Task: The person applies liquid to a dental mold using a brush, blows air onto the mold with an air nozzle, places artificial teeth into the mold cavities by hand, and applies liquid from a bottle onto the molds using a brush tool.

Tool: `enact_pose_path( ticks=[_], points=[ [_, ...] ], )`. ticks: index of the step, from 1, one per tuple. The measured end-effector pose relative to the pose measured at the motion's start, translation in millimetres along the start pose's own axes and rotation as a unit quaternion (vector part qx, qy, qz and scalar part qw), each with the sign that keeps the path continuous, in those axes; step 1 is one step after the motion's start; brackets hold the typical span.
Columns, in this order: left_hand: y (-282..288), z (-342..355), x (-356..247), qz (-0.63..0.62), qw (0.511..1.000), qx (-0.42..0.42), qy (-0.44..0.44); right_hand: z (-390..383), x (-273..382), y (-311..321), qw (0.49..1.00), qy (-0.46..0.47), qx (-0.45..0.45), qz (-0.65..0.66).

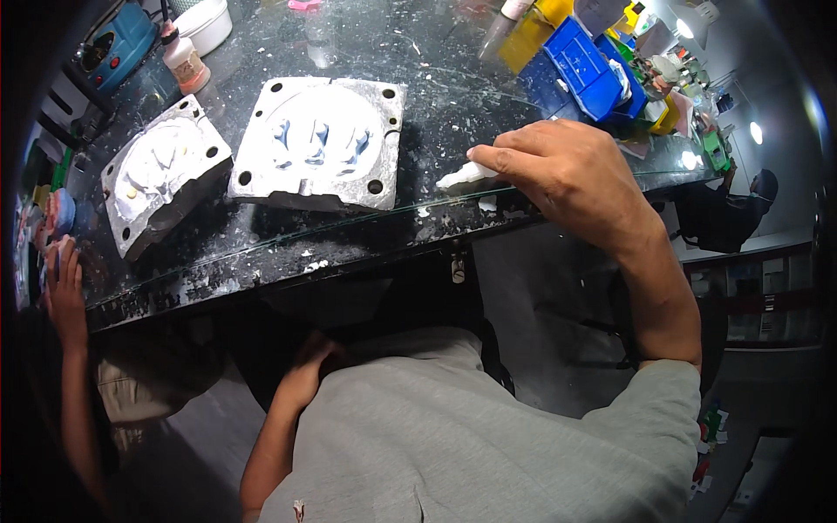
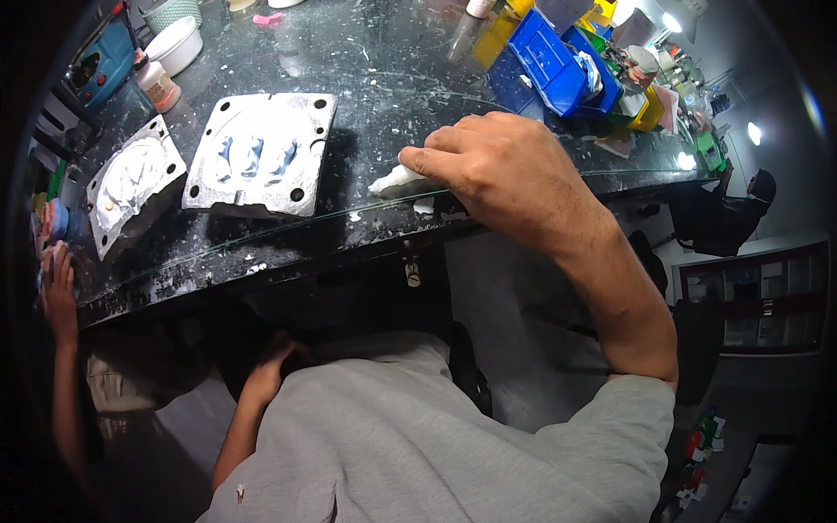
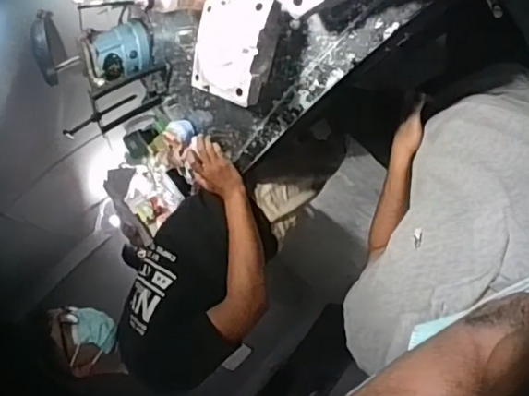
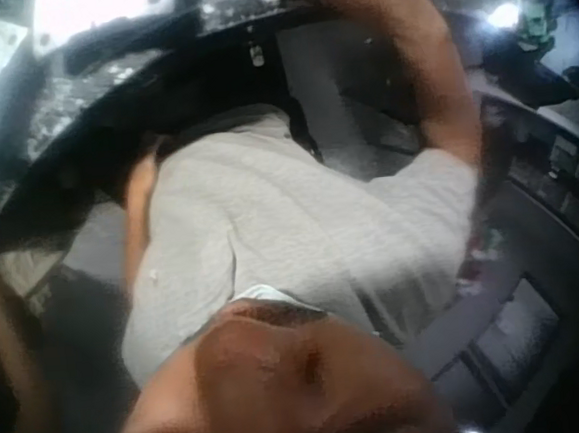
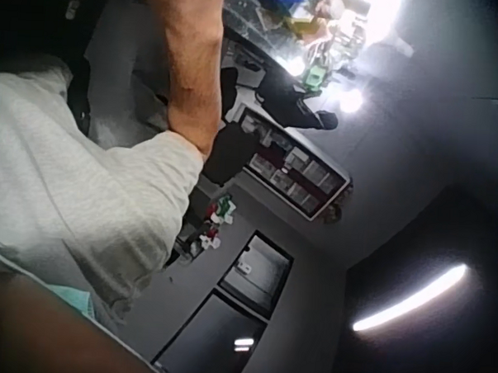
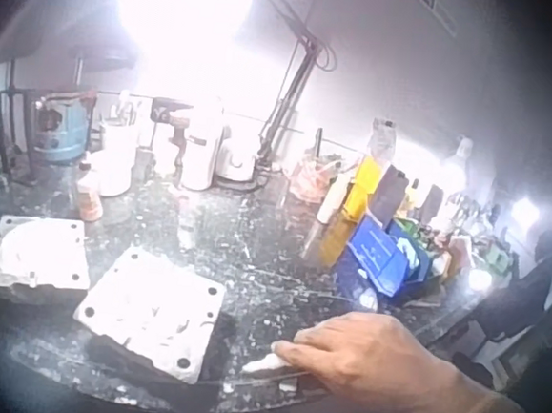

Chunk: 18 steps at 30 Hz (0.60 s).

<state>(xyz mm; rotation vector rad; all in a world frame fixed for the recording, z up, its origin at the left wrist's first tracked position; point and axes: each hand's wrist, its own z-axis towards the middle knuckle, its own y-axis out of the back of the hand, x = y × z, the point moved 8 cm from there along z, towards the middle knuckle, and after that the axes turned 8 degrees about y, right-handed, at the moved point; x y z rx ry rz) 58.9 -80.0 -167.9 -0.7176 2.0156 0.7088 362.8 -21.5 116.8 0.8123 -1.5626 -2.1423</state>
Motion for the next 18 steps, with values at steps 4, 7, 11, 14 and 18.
enact_pose_path(
  ticks=[4,7,11,14,18],
  points=[
    [-7.4,22.2,34.5,-0.137,0.989,0.018,0.048,1.5,-0.6,3.1,1.0,0.005,0.001,-0.007],
    [-9.2,28.3,40.3,-0.17,0.983,0.04,0.054,3.1,0.4,3.1,1.0,0.011,0.001,-0.008],
    [-7.0,21.6,15.9,-0.079,0.996,0.047,-0.01,4.0,1.0,1.5,1.0,0.004,0.016,-0.004],
    [-10.9,13.4,6.3,-0.152,0.987,0.028,0.038,5.4,1.0,3.5,1.0,0.002,0.016,-0.002],
    [-10.4,10.2,-3.0,-0.143,0.988,0.009,0.053,3.3,-2.8,5.4,0.999,-0.025,0.021,0.017]
  ],
)
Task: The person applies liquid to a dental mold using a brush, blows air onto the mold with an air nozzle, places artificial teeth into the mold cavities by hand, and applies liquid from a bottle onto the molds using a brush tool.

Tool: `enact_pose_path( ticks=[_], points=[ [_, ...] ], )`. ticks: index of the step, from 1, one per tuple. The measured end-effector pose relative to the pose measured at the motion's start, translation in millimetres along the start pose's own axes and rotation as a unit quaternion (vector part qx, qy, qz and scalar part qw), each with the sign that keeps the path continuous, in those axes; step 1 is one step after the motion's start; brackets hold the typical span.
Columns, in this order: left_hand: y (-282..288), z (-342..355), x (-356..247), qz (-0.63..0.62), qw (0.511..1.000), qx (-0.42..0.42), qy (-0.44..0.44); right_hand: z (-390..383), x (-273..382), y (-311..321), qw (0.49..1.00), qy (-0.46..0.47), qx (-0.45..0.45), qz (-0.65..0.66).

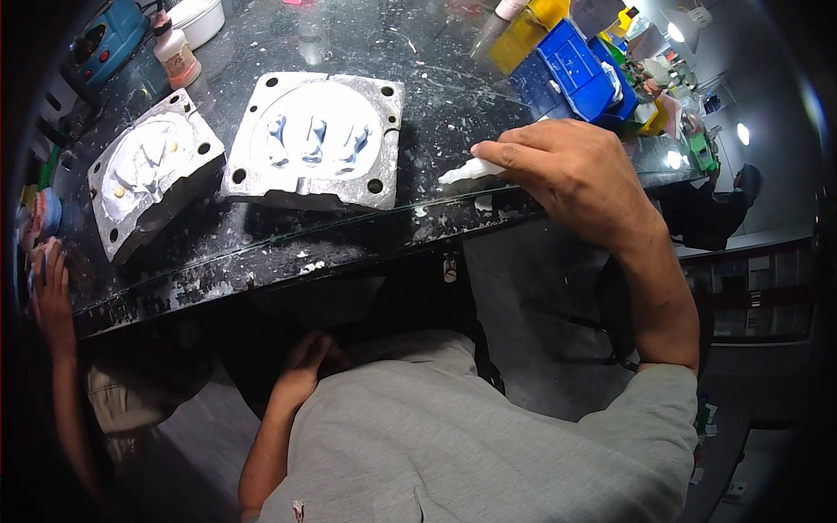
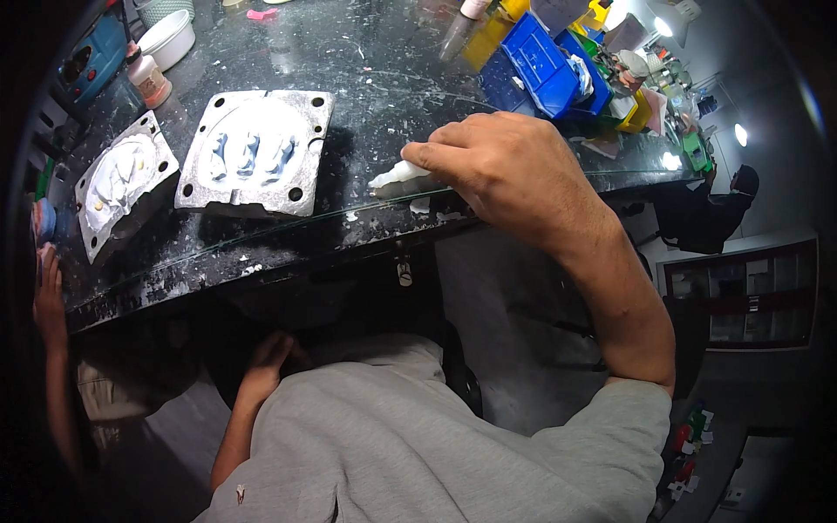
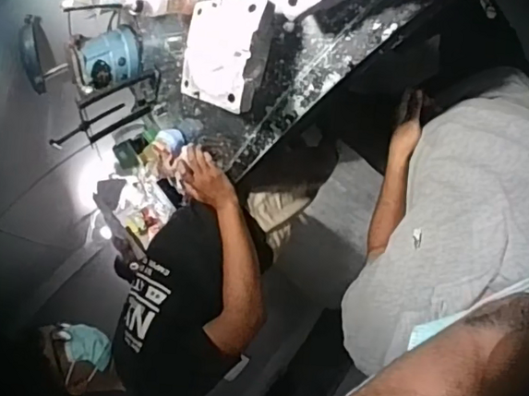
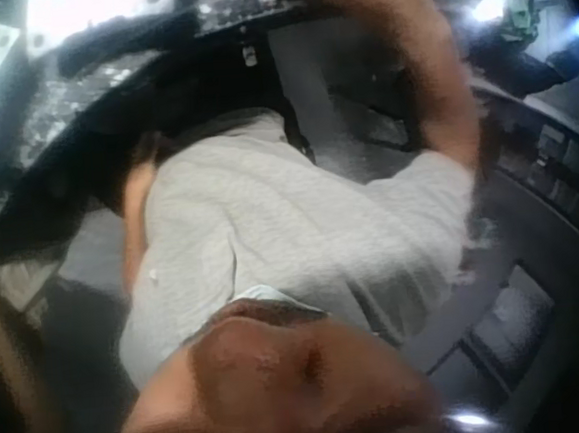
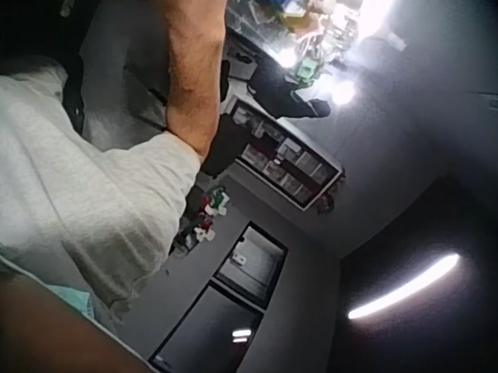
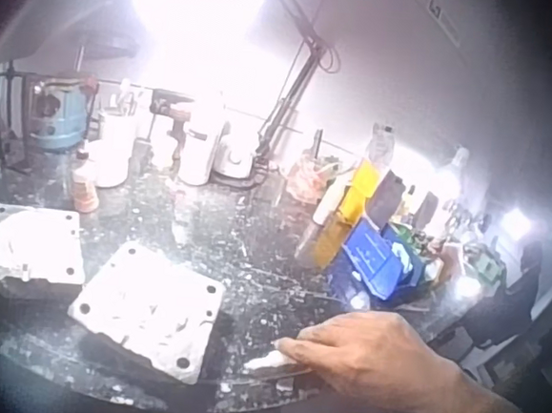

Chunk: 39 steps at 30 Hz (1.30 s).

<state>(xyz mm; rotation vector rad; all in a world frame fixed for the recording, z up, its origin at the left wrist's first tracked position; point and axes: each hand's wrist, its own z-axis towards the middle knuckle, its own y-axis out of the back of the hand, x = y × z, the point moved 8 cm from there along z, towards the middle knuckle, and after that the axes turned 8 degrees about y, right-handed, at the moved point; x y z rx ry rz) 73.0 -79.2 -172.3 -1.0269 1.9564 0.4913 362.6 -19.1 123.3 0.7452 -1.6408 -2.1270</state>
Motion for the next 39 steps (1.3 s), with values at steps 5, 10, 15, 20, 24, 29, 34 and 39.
enact_pose_path(
  ticks=[5,10,15,20,24,29,34,39],
  points=[
    [3.2,0.5,9.5,-0.068,0.997,0.031,0.033,-11.7,-20.6,-9.1,0.989,-0.081,-0.004,0.127],
    [-0.9,1.8,-0.5,-0.068,0.997,0.047,0.009,-12.9,-101.8,-43.0,0.845,-0.223,-0.195,0.446],
    [-21.6,-3.3,-48.1,-0.145,0.981,0.077,-0.102,-7.9,-168.9,-99.9,0.794,-0.279,-0.3,0.449],
    [-23.8,-18.7,-98.8,-0.182,0.967,0.027,-0.178,-4.2,-170.2,-105.7,0.846,-0.294,-0.297,0.332],
    [-22.3,-34.7,-135.2,-0.182,0.958,-0.001,-0.222,-26.3,-104.1,-29.4,0.863,-0.319,-0.373,0.122],
    [-34.3,-49.7,-163.1,-0.129,0.964,0.021,-0.23,-31.4,57.8,18.6,0.886,-0.079,-0.255,0.378],
    [-48.0,-55.6,-176.8,-0.071,0.966,0.044,-0.244,-26.2,116.3,-13.7,0.854,-0.023,-0.243,0.459],
    [-50.4,-62.1,-179.2,-0.006,0.975,0.0,-0.223,-26.5,109.5,-21.0,0.843,-0.037,-0.238,0.482]
  ],
)
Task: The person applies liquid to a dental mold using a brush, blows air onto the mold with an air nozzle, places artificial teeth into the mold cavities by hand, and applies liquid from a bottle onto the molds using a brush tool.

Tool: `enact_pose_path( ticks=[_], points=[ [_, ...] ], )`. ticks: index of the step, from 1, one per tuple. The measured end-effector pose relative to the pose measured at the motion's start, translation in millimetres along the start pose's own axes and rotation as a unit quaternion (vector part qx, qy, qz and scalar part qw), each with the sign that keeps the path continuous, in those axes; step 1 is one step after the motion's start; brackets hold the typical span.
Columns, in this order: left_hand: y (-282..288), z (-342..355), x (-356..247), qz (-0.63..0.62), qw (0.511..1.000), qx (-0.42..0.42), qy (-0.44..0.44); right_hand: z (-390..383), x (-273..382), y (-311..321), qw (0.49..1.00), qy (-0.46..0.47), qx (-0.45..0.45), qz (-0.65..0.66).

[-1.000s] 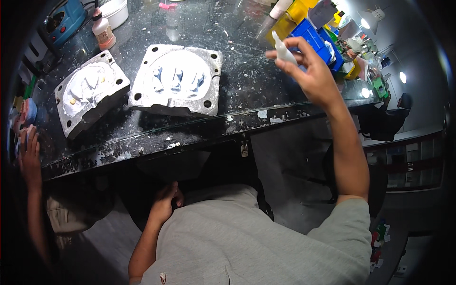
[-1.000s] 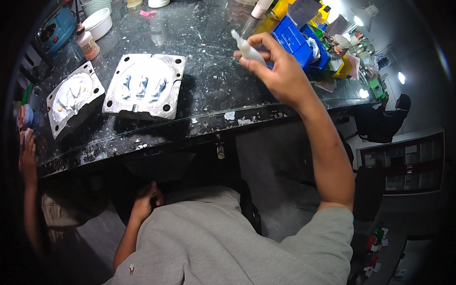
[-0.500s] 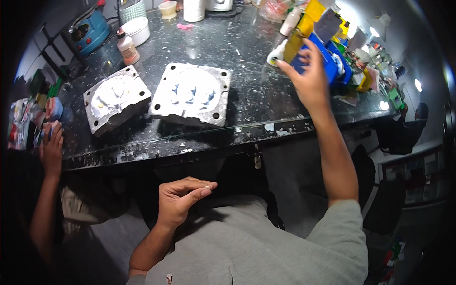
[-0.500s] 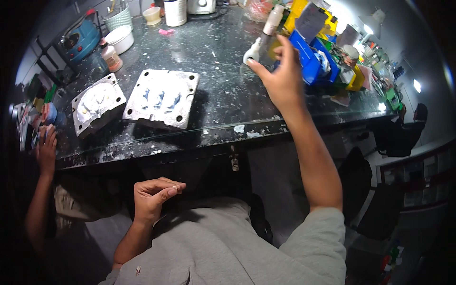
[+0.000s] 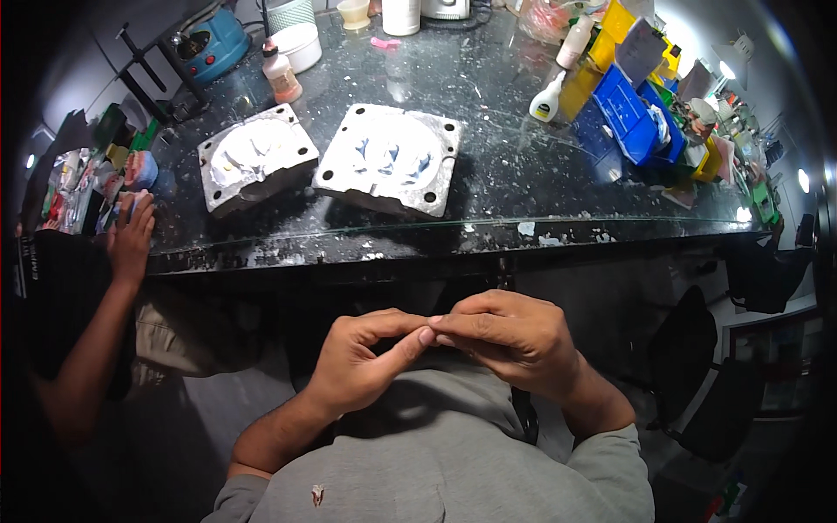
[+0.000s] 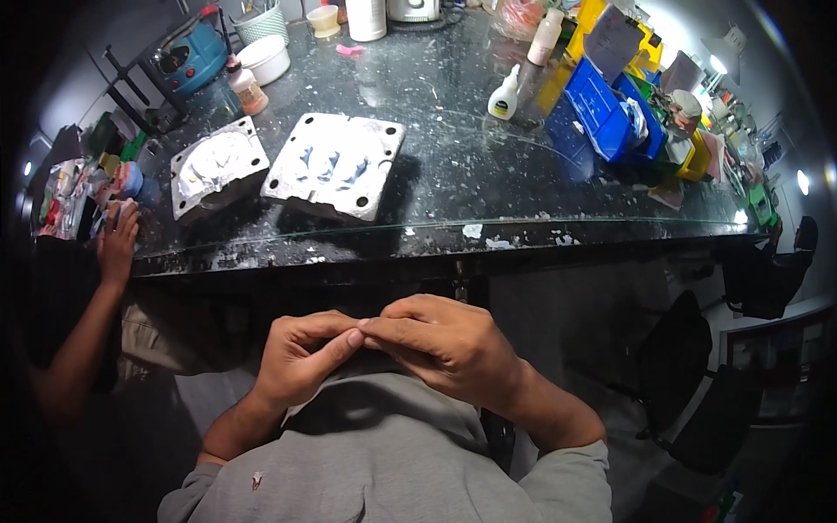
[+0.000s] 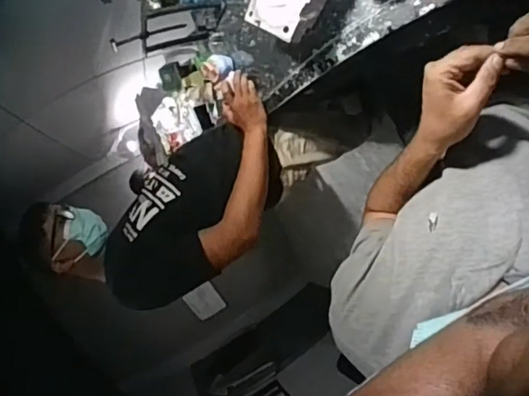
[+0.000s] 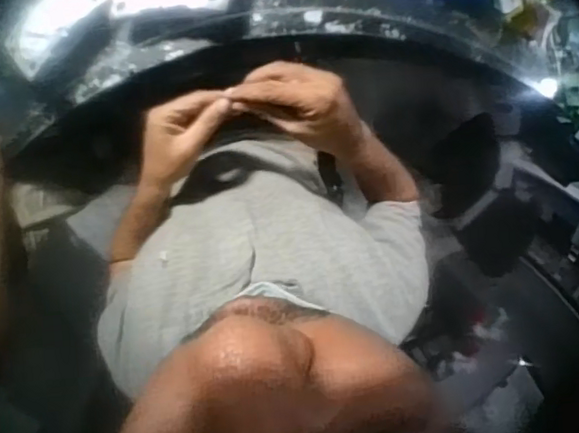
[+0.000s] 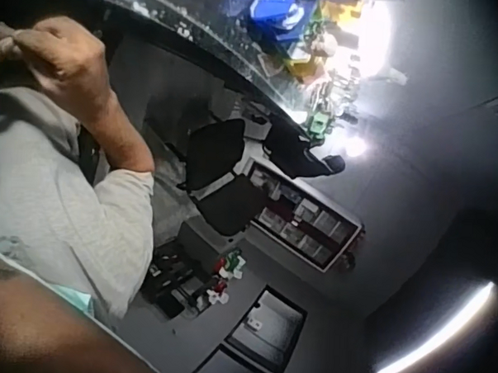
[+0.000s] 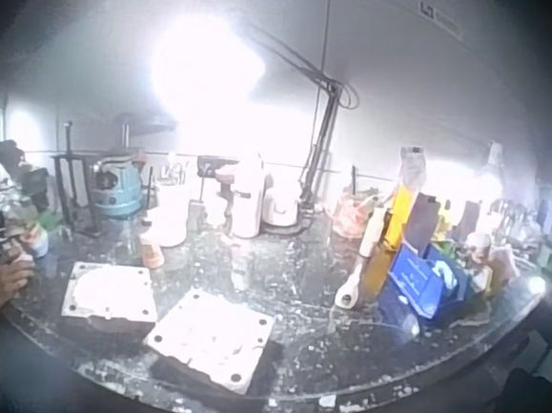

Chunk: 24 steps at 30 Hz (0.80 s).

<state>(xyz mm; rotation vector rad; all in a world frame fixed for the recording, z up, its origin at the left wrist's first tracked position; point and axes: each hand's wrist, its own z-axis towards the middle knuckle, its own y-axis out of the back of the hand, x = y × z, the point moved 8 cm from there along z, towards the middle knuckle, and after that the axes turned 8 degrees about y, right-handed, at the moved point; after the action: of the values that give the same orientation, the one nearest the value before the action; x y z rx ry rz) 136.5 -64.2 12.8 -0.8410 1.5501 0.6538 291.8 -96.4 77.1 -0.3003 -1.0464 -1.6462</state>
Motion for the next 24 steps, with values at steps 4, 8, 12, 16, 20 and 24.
enact_pose_path(
  ticks=[4,8,12,16,20,24],
  points=[
    [-3.7,4.9,-10.3,0.022,0.999,0.021,-0.017,4.8,12.2,9.7,0.996,0.028,0.017,-0.087],
    [-7.0,9.2,-17.5,0.0,0.998,0.065,-0.001,10.5,11.5,18.9,0.993,0.014,0.034,-0.11],
    [-10.0,-1.7,-15.5,-0.043,0.985,0.168,-0.024,17.7,-8.2,49.2,0.997,-0.055,-0.04,0.046],
    [-28.1,-33.0,36.2,0.034,0.907,0.42,0.018,17.9,-60.7,91.4,0.956,-0.189,-0.171,0.148],
    [5.8,-35.9,96.4,0.209,0.91,0.345,0.092,18.7,-92.0,100.3,0.941,-0.244,-0.16,0.172],
    [72.1,-57.7,142.2,0.234,0.848,0.173,0.443,22.2,-101.0,88.9,0.944,-0.248,-0.139,0.169]
  ],
)
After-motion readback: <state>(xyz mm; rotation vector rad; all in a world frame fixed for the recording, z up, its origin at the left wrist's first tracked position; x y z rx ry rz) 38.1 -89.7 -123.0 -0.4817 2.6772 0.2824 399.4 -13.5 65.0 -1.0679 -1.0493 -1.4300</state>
